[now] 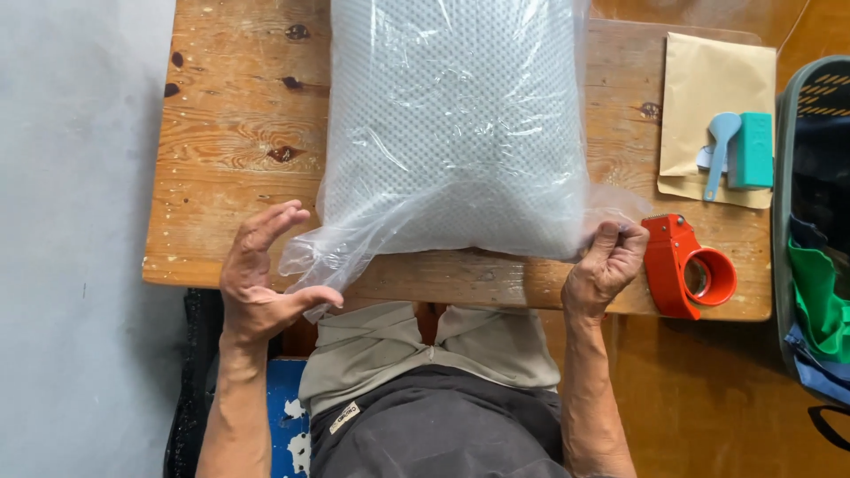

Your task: A person inserts a large white pillow into a clear plastic bag and uses a tape dispenser to seal the opening.

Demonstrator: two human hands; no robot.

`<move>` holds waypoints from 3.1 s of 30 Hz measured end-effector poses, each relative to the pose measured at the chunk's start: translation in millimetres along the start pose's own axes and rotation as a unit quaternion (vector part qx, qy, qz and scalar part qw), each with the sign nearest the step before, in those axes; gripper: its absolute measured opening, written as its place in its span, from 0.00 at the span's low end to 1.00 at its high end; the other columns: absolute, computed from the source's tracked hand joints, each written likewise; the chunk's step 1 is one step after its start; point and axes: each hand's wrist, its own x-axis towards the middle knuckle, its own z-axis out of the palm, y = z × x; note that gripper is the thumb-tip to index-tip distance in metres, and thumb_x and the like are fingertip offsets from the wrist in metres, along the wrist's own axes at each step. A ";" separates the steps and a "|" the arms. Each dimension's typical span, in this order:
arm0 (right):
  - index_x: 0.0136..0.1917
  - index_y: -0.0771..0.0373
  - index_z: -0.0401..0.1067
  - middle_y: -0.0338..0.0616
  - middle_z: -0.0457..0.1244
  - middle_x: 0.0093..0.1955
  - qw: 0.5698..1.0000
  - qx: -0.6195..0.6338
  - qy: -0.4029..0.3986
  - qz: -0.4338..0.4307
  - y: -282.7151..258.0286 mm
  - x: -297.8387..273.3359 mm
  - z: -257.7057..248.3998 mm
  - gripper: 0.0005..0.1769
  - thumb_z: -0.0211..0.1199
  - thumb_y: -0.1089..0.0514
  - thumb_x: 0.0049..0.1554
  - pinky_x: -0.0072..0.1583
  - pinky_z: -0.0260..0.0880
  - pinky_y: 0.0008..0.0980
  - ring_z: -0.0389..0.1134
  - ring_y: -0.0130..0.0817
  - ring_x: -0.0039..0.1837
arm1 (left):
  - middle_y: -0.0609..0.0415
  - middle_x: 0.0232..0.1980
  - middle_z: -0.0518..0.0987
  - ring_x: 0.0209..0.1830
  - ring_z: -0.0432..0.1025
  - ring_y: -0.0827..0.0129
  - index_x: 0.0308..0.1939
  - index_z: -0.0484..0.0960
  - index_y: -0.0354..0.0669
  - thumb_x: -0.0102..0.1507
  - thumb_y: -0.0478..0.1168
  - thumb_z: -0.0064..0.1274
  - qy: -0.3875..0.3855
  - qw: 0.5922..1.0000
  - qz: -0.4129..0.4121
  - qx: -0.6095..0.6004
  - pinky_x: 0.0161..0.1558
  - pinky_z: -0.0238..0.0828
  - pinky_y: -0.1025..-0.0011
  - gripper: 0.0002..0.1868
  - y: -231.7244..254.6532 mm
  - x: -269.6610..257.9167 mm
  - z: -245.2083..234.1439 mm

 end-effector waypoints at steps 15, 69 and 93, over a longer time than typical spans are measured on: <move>0.48 0.59 0.65 0.35 0.57 0.32 0.999 -0.013 0.030 0.003 10.7 -0.6 2.4 0.08 0.56 0.60 0.71 0.40 0.61 0.16 0.59 0.18 0.34 | 0.49 0.37 0.86 0.32 0.82 0.59 0.38 0.88 0.43 0.60 0.35 0.68 0.017 0.989 0.053 0.140 0.38 0.80 0.65 0.05 -54.3 -1.9 2.5; 0.57 0.52 0.65 0.36 0.63 0.36 0.988 0.014 -0.013 0.150 -8.1 -5.7 32.6 0.08 0.57 0.61 0.65 0.39 0.65 0.18 0.65 0.19 0.37 | 0.54 0.41 0.78 0.37 0.77 0.78 0.56 0.70 0.49 0.66 0.39 0.68 0.153 0.949 -0.265 -0.079 0.37 0.76 0.83 0.22 -116.1 23.0 23.8; 0.42 0.56 0.77 0.31 0.63 0.35 0.959 0.067 -0.088 0.260 -29.9 -14.6 36.5 0.20 0.50 0.48 0.68 0.43 0.68 0.21 0.64 0.18 0.39 | 0.56 0.35 0.81 0.33 0.79 0.76 0.46 0.82 0.41 0.63 0.36 0.66 0.114 0.902 -0.380 -0.167 0.38 0.81 0.80 0.11 -151.5 21.9 21.3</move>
